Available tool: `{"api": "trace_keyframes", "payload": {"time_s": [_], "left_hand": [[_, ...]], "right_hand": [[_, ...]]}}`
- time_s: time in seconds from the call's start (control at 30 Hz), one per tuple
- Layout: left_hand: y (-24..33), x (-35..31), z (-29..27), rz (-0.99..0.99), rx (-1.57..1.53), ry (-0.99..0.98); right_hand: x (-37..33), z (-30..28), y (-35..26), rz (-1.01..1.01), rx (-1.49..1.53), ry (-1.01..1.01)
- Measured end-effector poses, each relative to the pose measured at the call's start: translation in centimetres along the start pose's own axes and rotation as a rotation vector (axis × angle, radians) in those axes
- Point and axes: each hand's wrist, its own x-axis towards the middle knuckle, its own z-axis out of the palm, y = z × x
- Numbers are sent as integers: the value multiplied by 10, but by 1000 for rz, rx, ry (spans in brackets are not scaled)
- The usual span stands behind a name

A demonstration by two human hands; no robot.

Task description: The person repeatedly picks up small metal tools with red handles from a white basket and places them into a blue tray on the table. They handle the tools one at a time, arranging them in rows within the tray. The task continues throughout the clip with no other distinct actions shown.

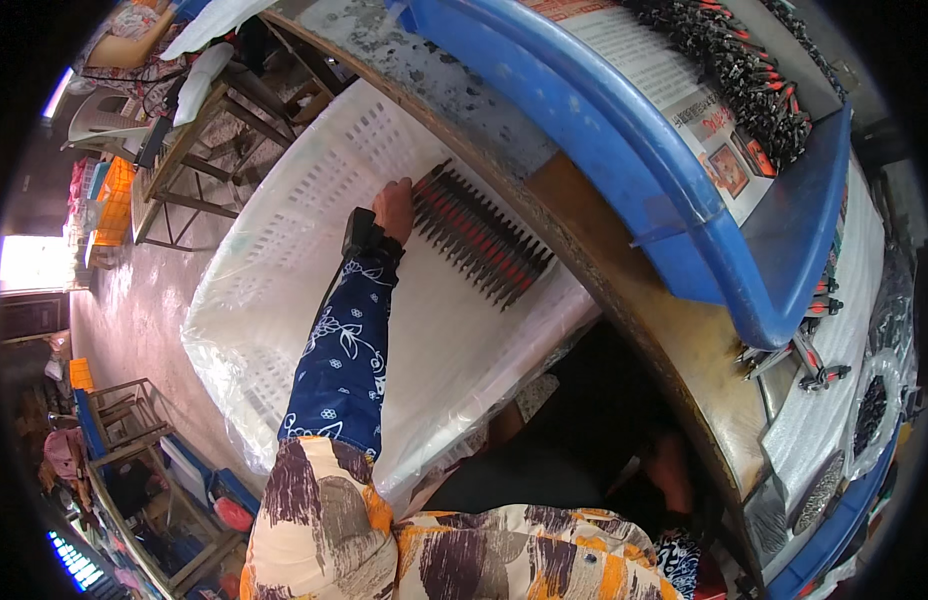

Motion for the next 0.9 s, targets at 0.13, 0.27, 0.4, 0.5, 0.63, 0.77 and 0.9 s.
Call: {"api": "trace_keyframes", "payload": {"time_s": [0.13,0.27,0.4,0.5,0.63,0.77,0.9], "left_hand": [[1,1,0,-18,-10,-9],[5,0,-1,4,12,-37],[17,-4,3,163,165,102],[29,-7,12,100,177,46],[34,-4,16,56,157,-12],[37,1,9,35,180,-90],[31,-11,-8,101,-25,78]], "right_hand": [[0,4,5,-7,-23,14],[0,1,1,50,9,-19],[-1,-2,-2,48,23,-6],[0,2,2,60,18,-6],[0,12,12,87,22,-1],[2,12,13,39,1,40],[2,-1,-3,48,-9,2]]}}
